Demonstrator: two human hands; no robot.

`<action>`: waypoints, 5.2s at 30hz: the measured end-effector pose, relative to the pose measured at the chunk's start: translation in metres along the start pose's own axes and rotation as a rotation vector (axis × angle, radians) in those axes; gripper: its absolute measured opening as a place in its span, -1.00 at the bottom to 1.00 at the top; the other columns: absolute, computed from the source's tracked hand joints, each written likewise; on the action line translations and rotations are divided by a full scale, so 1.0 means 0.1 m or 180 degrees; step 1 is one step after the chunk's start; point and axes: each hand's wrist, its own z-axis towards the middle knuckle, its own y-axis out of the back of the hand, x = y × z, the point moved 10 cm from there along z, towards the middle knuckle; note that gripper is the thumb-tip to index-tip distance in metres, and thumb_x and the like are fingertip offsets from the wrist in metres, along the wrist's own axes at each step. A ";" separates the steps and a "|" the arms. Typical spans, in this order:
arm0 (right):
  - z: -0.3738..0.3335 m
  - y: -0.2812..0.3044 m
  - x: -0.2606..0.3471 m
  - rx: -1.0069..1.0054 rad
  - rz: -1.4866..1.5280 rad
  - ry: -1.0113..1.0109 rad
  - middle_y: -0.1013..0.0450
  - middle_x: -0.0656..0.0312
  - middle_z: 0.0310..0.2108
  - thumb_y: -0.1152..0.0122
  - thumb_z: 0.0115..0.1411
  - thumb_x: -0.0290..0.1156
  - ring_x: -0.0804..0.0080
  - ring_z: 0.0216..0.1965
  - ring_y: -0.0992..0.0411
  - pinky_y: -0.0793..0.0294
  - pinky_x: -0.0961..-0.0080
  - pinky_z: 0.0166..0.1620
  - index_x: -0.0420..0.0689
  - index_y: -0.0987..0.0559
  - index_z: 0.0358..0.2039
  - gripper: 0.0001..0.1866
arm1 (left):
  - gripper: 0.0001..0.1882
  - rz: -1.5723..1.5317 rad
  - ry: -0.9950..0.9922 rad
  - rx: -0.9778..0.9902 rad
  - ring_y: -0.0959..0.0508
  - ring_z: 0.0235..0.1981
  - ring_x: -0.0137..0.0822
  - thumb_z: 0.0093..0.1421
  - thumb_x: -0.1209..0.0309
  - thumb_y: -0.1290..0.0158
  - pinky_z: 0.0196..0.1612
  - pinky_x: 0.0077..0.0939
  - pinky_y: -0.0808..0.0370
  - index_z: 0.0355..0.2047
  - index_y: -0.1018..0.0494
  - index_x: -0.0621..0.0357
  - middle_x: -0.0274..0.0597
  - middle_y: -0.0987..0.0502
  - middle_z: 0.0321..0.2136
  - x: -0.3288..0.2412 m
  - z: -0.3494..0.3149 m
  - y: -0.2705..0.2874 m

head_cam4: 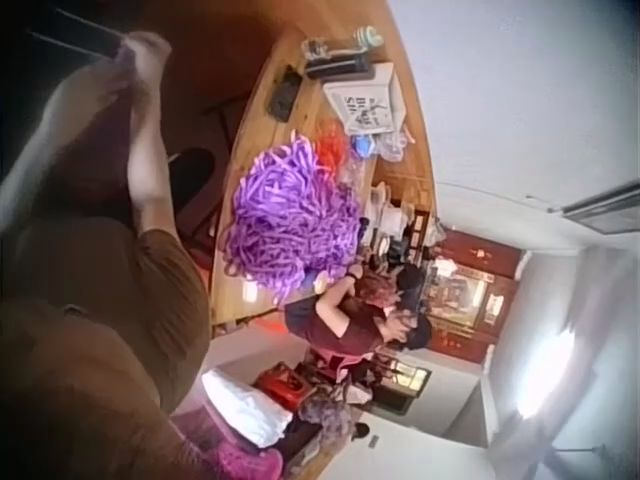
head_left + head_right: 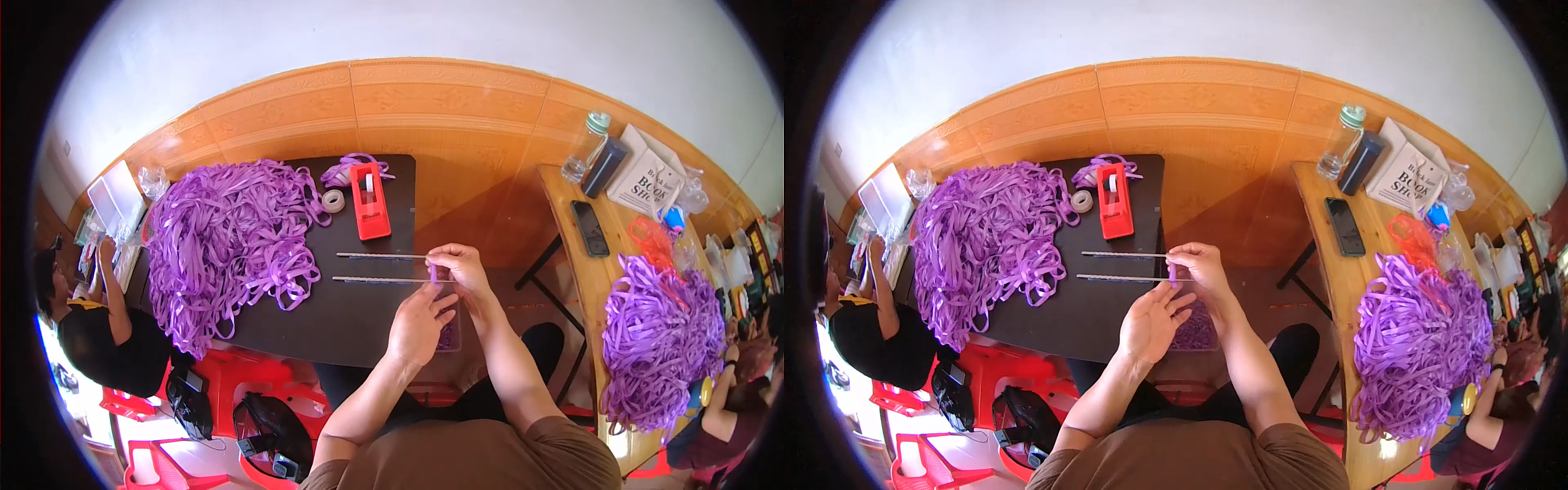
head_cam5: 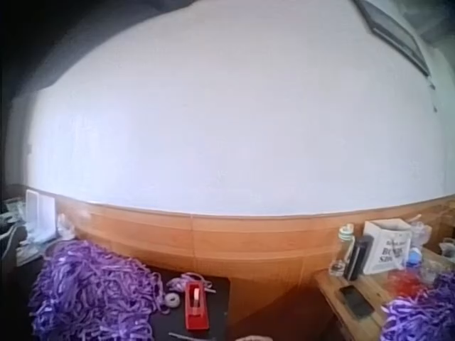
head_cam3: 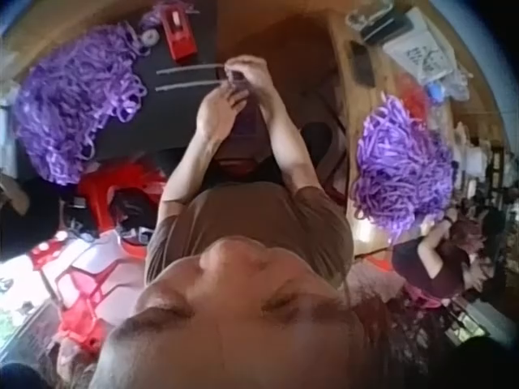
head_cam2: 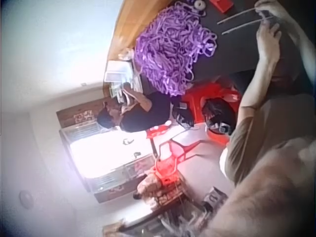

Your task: Wrapping purple ribbons around two metal rods to create a decoration.

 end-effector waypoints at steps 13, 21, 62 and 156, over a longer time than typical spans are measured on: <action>-0.16 -0.05 0.19 -0.0009 0.0102 0.0003 -0.50 0.15 -0.53 -0.25 0.05 -0.60 0.41 -0.53 -0.48 -0.48 0.56 -0.43 -0.23 -0.55 -0.41 -0.93 | -0.50 0.0045 0.0429 0.0344 -0.41 0.01 -0.16 0.26 0.28 0.05 -0.01 -0.32 -0.30 0.15 -0.22 0.27 -0.11 -0.29 0.12 0.31 -0.07 -0.11; -0.07 0.28 0.11 -0.0101 0.0242 0.0183 -0.51 0.08 -0.50 -0.22 0.01 -0.68 0.34 -0.49 -0.52 -0.55 0.49 -0.42 -0.31 -0.54 -0.43 -0.92 | -0.57 0.0777 0.0615 0.1123 -0.44 0.00 -0.33 0.30 0.39 0.11 0.02 -0.49 -0.32 0.14 -0.29 0.31 -0.05 -0.41 0.08 0.08 -0.48 -0.32; -1.04 0.84 0.10 -0.0962 -0.2316 0.1618 -0.50 0.25 -0.44 -0.21 0.10 -0.60 0.59 -0.42 -0.44 -0.41 0.66 -0.32 -0.28 -0.56 -0.34 -0.91 | -0.79 0.4533 -0.2271 -0.1463 -0.35 -0.68 -0.58 -0.14 0.47 -0.31 -0.62 -0.59 -0.24 -0.70 -0.48 0.26 -0.36 -0.45 -0.74 -3.43 -0.52 0.98; -0.55 -2.42 1.31 0.1566 -0.0893 0.2114 -0.29 0.10 0.03 -0.29 0.02 -0.62 0.68 -0.39 -0.38 -0.38 0.71 -0.39 -0.11 -0.24 0.20 -0.28 | -0.83 0.4398 -0.1417 0.0455 -0.41 -0.74 -0.57 0.12 0.39 -0.07 -0.72 -0.72 -0.24 -0.44 -0.54 0.28 -0.24 -0.54 -0.58 -3.13 -0.76 -0.89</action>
